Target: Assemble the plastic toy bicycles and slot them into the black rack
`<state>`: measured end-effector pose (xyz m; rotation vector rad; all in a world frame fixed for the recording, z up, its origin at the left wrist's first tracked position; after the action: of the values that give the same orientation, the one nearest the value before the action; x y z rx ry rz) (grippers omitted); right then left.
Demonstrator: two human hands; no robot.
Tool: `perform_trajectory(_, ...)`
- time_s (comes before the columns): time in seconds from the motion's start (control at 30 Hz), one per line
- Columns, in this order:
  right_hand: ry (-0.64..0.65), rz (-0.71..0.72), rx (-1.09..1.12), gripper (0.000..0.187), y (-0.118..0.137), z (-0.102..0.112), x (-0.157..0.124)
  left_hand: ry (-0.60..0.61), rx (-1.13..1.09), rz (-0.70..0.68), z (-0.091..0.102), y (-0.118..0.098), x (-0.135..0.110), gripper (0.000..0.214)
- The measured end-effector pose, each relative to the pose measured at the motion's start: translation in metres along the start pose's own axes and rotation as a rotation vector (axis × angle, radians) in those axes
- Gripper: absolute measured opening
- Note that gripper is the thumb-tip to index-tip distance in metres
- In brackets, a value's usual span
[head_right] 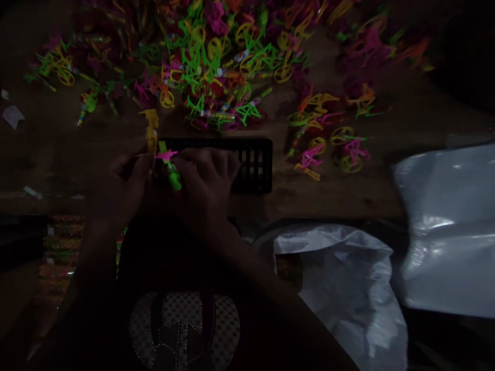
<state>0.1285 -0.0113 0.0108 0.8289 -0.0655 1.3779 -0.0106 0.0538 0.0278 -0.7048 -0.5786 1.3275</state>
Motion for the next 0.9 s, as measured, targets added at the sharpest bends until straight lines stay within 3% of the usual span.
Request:
perform_trajectory(0.13, -0.041, -0.001, 0.043, 0.025, -0.005, -0.008, -0.002, 0.013, -0.049, -0.026, -0.002, -0.002, -0.002, 0.026)
perform_trajectory(0.3, 0.087, -0.048, 0.096, 0.020, -0.009, -0.035, -0.005, 0.013, -0.100, -0.047, -0.002, -0.004, -0.002, 0.024)
perform_trajectory(0.63, 0.098, 0.025, 0.144, 0.016, -0.006, -0.035, -0.003, 0.021, -0.201, -0.018, -0.005, 0.003, -0.003, 0.024)
perform_trajectory(0.9, 0.062, 0.133, 0.127, 0.015, 0.005, -0.042, -0.007, 0.029, -0.090, 0.024, -0.001, 0.002, -0.001, 0.036)
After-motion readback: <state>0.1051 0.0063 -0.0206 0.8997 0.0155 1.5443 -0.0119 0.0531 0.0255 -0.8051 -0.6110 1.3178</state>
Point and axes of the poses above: each hand's wrist, its own x-axis towards the middle knuckle, its own z-axis out of the back of the hand, y = z × x, the point moved 8 cm from there along x, towards the middle knuckle, and after that the axes turned 4 degrees about -x, right-handed, at the moved point
